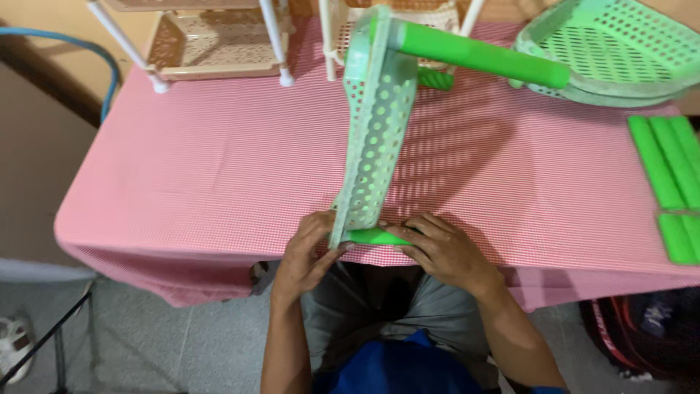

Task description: The person assembles a green plastic corner basket by inserting green cylindrical rods into the basket frame. They repeatedly insert and remove the rods to test fitment, then place the assembled basket on a table with a red and white checkered tablecloth.

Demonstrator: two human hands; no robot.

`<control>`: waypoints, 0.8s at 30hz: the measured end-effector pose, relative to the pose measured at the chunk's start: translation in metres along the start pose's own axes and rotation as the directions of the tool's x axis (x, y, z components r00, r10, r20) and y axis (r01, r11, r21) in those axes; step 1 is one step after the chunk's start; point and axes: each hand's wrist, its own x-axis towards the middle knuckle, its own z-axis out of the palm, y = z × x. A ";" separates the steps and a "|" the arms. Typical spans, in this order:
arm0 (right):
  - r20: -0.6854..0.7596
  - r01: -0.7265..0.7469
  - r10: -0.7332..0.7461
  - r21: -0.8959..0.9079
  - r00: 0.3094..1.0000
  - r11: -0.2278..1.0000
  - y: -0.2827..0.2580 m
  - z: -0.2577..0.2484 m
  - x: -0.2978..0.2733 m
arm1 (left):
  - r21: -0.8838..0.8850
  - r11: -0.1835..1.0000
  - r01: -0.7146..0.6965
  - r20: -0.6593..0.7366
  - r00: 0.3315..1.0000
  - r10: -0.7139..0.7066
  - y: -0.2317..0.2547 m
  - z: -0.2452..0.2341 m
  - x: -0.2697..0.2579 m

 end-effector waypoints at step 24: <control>-0.025 0.090 -0.089 0.054 0.996 0.994 0.000 -0.005 -0.003 | 0.110 0.993 -0.046 -0.048 0.998 0.051 0.002 0.000 -0.004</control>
